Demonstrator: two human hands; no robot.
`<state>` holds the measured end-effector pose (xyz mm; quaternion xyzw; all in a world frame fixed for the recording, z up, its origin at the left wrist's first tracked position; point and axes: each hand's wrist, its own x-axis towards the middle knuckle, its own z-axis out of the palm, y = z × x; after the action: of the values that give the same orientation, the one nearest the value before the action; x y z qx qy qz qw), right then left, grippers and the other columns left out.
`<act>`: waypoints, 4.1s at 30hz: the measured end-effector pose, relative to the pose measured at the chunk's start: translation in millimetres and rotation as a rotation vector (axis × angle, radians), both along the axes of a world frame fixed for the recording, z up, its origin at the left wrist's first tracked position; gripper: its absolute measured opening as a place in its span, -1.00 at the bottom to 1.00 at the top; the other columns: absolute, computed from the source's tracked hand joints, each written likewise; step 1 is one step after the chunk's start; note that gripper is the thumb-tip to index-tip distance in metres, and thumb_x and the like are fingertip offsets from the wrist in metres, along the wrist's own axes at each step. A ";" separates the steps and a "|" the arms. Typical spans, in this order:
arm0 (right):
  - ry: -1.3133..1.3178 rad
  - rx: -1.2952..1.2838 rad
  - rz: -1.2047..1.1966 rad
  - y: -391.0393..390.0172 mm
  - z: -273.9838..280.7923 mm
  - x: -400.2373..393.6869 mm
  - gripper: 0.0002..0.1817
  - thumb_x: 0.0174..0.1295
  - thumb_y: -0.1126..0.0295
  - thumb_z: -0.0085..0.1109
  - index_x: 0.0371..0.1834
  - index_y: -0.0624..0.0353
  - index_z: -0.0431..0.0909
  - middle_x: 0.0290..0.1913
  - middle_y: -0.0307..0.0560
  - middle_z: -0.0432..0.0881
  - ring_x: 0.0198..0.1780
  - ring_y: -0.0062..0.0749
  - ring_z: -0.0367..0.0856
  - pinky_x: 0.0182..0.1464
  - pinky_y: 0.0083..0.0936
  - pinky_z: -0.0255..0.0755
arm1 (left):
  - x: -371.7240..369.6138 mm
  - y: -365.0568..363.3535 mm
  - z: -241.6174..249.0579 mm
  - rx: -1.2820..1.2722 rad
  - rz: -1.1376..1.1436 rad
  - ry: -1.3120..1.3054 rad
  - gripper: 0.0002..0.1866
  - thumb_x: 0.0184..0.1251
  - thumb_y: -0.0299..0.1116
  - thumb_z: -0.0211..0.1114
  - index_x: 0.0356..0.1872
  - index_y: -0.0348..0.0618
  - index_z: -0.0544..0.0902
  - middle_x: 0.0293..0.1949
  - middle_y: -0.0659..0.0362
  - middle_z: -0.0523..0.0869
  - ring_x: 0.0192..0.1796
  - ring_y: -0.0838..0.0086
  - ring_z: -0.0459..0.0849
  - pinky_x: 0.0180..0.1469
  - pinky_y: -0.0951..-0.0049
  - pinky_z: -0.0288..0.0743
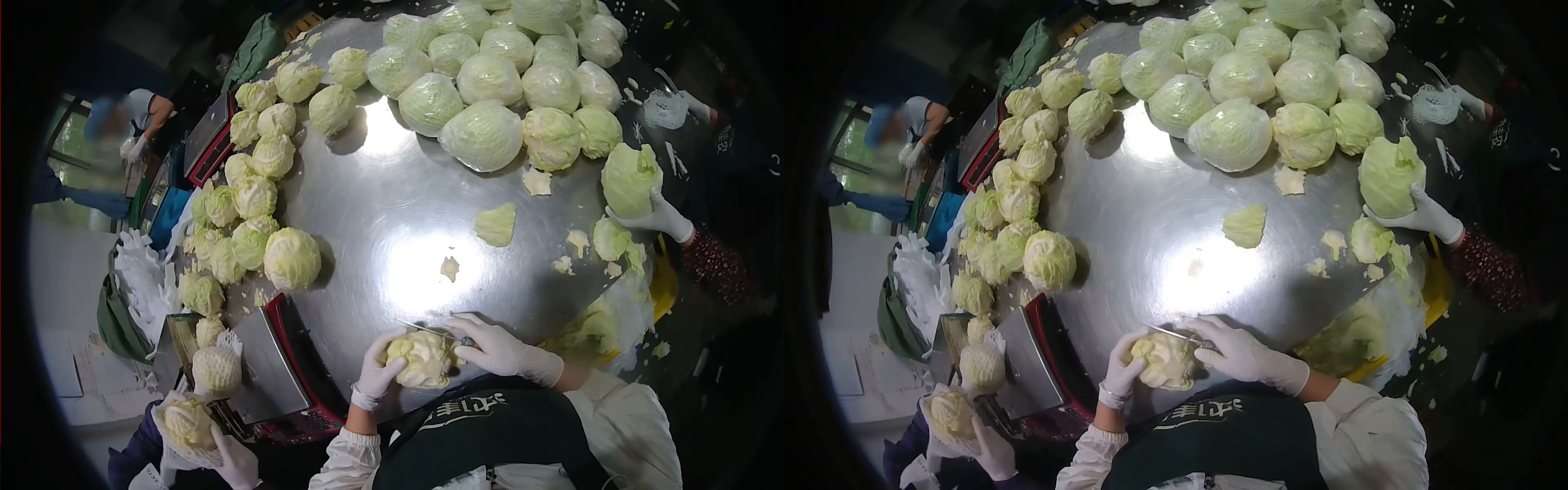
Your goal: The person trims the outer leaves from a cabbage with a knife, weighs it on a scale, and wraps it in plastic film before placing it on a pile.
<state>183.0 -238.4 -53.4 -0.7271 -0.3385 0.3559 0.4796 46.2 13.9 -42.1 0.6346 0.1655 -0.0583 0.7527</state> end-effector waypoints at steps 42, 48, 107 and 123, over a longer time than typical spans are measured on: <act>-0.038 -0.077 0.047 41.4 37.1 2.8 -0.19 0.11 0.01 0.53 0.34 0.27 0.48 0.15 0.15 0.65 0.03 -0.13 0.73 0.09 -0.36 0.60 | -15.6 -84.3 3.4 0.239 0.617 0.085 -0.33 0.42 -0.38 0.41 0.35 -0.24 0.16 0.20 0.01 0.43 0.23 0.37 0.45 0.33 0.32 0.37; -0.167 -0.059 0.080 32.8 28.5 17.6 -0.50 0.11 0.20 0.42 0.07 0.27 0.67 -0.27 0.13 0.73 -0.27 -0.06 0.75 -0.14 -0.29 0.63 | -10.2 -87.8 0.3 0.331 0.543 0.074 -0.33 0.43 -0.35 0.41 0.34 -0.26 0.15 0.19 -0.01 0.43 0.23 0.37 0.48 0.32 0.30 0.41; 0.728 0.107 -0.448 -11.0 8.0 -21.5 -0.77 0.37 0.47 0.28 0.03 0.32 0.59 -0.44 -0.22 0.63 -0.50 -0.65 0.58 -0.41 -0.59 0.48 | 17.2 61.9 61.0 -0.814 0.799 -0.309 -0.10 0.10 0.12 0.31 0.50 -0.01 0.35 0.37 -0.03 0.51 0.33 -0.09 0.54 0.23 -0.15 0.61; 0.710 0.096 -0.067 -23.4 -36.2 -39.4 -0.51 0.46 0.42 0.24 0.41 0.33 0.42 0.06 -0.09 0.66 -0.20 -0.54 0.67 -0.20 -0.56 0.54 | 110.4 322.9 109.9 -0.365 1.203 -0.313 -0.25 0.23 0.23 0.34 0.42 0.26 0.39 0.38 0.18 0.46 0.33 0.17 0.48 0.26 -0.05 0.49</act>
<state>143.6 -261.8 -89.6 -0.5456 -0.1433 0.5539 0.6124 156.6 336.8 67.8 0.2938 0.3677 0.4395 0.7651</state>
